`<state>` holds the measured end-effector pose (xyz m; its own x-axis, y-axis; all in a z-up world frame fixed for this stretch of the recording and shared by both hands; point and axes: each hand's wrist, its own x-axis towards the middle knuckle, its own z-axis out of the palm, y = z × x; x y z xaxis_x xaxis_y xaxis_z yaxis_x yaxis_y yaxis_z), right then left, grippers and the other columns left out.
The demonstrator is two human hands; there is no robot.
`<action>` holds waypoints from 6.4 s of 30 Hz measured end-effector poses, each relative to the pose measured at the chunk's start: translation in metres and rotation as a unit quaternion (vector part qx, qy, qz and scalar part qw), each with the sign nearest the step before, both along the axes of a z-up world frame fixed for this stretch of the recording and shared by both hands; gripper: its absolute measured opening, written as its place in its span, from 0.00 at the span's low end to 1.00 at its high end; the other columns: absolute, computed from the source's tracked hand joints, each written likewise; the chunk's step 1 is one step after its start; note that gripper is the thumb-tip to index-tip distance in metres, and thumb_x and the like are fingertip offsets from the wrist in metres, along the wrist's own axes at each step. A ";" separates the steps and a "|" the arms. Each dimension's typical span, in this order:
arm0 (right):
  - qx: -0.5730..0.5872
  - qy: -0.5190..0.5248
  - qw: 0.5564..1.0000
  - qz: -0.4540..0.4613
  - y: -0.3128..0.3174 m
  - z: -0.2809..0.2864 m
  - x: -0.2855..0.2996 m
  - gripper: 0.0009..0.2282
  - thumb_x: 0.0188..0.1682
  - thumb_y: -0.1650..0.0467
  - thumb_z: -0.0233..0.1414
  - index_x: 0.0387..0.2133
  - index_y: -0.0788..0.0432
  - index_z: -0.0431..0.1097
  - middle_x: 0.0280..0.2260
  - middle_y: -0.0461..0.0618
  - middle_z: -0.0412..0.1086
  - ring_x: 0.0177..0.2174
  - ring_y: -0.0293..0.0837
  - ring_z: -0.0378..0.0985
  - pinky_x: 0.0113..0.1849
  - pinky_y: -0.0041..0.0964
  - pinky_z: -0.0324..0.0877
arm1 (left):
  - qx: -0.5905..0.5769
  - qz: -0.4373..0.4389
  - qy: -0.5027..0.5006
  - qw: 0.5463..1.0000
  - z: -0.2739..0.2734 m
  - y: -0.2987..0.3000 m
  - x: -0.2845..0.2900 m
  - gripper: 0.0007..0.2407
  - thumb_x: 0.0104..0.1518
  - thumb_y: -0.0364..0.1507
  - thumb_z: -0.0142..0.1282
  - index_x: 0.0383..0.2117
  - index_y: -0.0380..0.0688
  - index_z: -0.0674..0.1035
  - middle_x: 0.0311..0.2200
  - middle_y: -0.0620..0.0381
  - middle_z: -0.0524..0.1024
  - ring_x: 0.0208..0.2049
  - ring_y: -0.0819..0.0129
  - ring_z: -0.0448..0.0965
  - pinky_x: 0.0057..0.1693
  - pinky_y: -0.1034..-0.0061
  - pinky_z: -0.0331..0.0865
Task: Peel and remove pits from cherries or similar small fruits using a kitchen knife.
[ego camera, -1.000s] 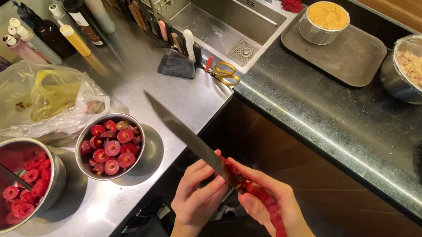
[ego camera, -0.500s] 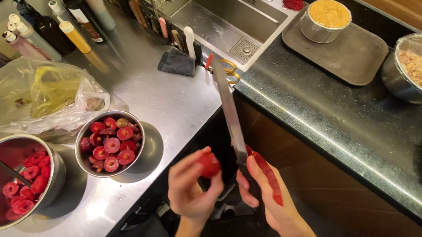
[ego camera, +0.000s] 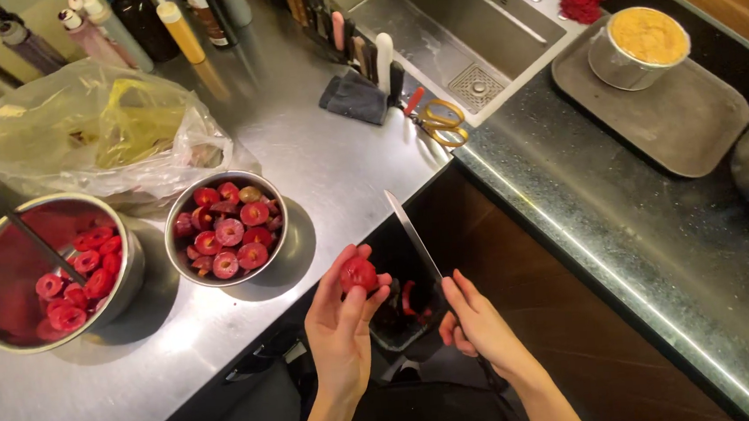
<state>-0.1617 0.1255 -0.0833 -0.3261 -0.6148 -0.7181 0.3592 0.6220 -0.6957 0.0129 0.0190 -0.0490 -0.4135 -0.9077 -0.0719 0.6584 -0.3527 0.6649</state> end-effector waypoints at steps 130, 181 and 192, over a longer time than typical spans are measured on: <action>-0.090 0.287 0.943 -0.139 -0.199 0.020 0.163 0.15 0.53 0.68 0.51 0.50 0.62 0.75 0.18 0.46 0.70 0.14 0.31 0.59 0.19 0.28 0.54 | -0.620 -0.190 -0.518 0.558 -0.071 -0.328 0.129 0.16 0.54 0.38 0.64 0.43 0.41 0.81 0.44 0.51 0.76 0.49 0.52 0.73 0.53 0.60 0.70; -0.117 0.272 0.943 -0.150 -0.194 0.027 0.169 0.15 0.53 0.69 0.51 0.50 0.63 0.74 0.18 0.44 0.69 0.15 0.30 0.60 0.19 0.27 0.56 | -0.824 -0.337 -0.451 0.059 -0.076 -0.324 0.099 0.21 0.45 0.38 0.62 0.46 0.45 0.79 0.49 0.58 0.72 0.55 0.62 0.66 0.52 0.69 0.63; -0.101 0.275 0.941 -0.167 -0.185 0.036 0.169 0.15 0.53 0.68 0.51 0.51 0.61 0.74 0.18 0.45 0.69 0.14 0.31 0.59 0.19 0.28 0.55 | -0.789 -0.406 -0.440 0.135 -0.096 -0.355 0.096 0.21 0.47 0.38 0.61 0.47 0.41 0.78 0.57 0.44 0.67 0.61 0.52 0.62 0.62 0.63 0.58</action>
